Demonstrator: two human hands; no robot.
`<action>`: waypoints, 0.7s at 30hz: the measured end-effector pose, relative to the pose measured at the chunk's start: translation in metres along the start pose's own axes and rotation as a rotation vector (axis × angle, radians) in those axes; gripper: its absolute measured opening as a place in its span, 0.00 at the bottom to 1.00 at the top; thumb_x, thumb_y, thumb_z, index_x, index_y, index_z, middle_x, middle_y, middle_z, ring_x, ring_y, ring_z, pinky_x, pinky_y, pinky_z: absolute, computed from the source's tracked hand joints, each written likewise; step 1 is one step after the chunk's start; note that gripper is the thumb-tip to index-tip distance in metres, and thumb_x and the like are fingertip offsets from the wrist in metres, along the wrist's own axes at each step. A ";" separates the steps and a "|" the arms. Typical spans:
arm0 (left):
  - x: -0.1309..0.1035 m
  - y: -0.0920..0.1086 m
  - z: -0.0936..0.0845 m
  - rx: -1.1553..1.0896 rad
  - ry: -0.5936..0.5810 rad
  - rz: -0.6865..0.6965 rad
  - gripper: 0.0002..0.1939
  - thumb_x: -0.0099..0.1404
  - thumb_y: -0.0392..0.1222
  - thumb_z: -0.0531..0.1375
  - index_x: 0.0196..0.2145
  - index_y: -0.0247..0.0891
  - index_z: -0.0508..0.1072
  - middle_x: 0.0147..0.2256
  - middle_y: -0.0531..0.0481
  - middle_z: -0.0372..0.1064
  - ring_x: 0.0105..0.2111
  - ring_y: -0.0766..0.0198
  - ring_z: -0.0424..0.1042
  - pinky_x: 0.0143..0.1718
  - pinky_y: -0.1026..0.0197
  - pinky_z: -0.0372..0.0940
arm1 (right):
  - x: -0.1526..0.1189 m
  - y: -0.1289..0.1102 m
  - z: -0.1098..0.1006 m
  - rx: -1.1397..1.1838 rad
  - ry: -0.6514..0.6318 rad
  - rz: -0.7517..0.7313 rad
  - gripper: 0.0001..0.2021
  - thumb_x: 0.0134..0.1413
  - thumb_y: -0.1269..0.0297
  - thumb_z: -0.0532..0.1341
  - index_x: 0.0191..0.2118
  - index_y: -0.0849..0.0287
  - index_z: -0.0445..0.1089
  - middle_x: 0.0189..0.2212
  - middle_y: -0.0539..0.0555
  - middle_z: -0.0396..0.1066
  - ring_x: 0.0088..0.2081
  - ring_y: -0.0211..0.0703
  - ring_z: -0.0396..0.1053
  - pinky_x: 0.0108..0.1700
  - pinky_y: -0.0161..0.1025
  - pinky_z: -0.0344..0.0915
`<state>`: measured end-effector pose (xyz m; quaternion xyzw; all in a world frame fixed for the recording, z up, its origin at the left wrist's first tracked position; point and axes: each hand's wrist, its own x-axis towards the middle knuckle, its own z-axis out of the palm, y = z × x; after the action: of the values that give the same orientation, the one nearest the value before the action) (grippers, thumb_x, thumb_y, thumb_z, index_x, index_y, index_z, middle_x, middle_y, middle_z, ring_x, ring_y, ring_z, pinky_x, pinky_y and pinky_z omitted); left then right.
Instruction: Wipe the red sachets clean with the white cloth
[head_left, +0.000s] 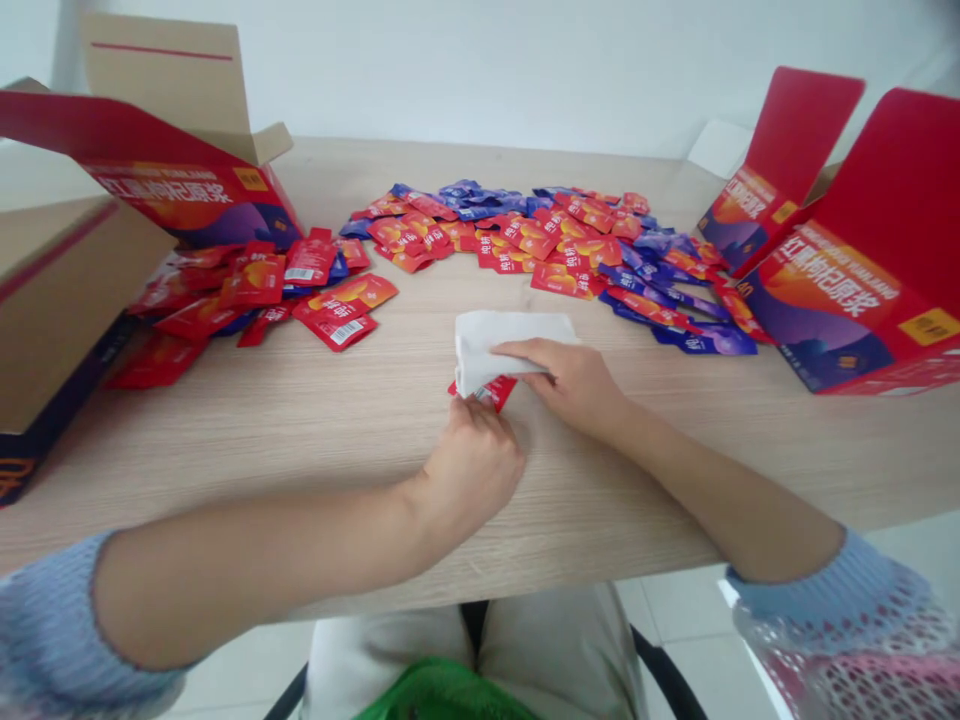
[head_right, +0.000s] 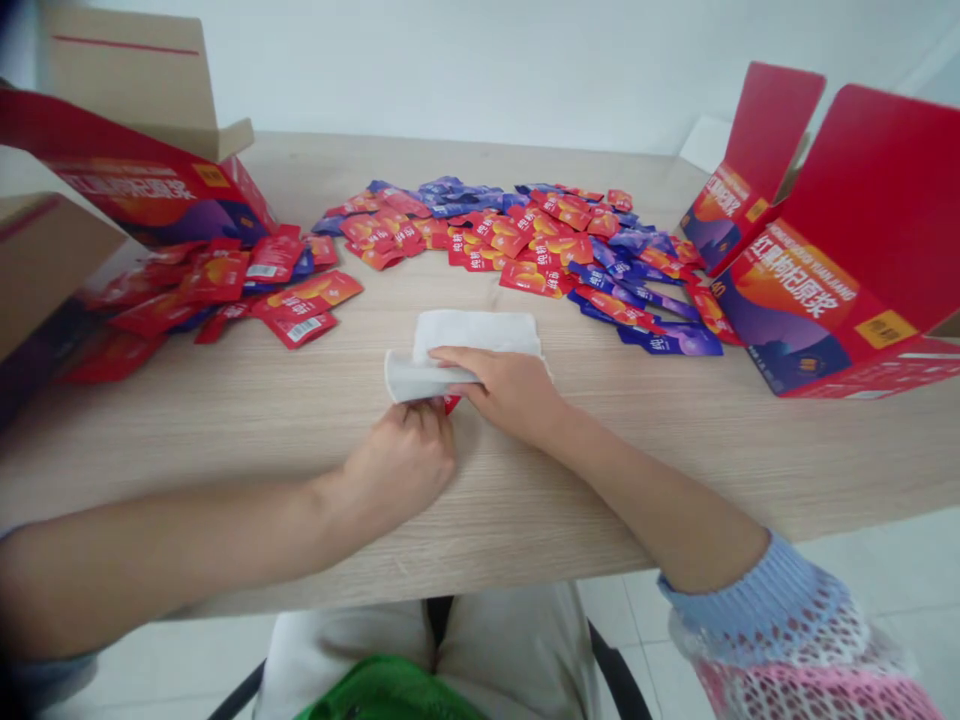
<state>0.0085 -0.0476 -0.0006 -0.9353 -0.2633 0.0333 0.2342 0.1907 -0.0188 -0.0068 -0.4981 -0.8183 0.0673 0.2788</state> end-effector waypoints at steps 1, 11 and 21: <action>-0.001 -0.003 0.000 -0.028 -0.002 0.045 0.14 0.59 0.25 0.52 0.34 0.21 0.77 0.29 0.29 0.74 0.28 0.47 0.74 0.30 0.50 0.65 | -0.001 -0.005 0.001 -0.027 -0.067 0.004 0.20 0.62 0.62 0.57 0.59 0.51 0.66 0.55 0.50 0.71 0.54 0.47 0.70 0.55 0.43 0.66; -0.004 -0.008 -0.001 -0.121 -0.006 -0.076 0.14 0.60 0.24 0.50 0.35 0.25 0.76 0.32 0.32 0.74 0.31 0.49 0.75 0.33 0.52 0.66 | 0.008 0.042 -0.003 -0.157 -0.205 0.146 0.26 0.62 0.55 0.58 0.63 0.54 0.62 0.62 0.54 0.62 0.64 0.52 0.57 0.64 0.53 0.55; 0.012 -0.054 -0.005 -0.294 -0.101 -0.489 0.17 0.66 0.41 0.49 0.44 0.32 0.72 0.38 0.40 0.72 0.35 0.50 0.74 0.33 0.55 0.63 | 0.010 0.059 -0.009 -0.197 -0.005 0.409 0.20 0.60 0.68 0.56 0.56 0.45 0.70 0.54 0.49 0.72 0.54 0.56 0.69 0.53 0.52 0.66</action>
<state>-0.0060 -0.0025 0.0291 -0.8653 -0.4941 -0.0162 0.0836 0.2376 0.0174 -0.0186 -0.6784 -0.7035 0.0435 0.2071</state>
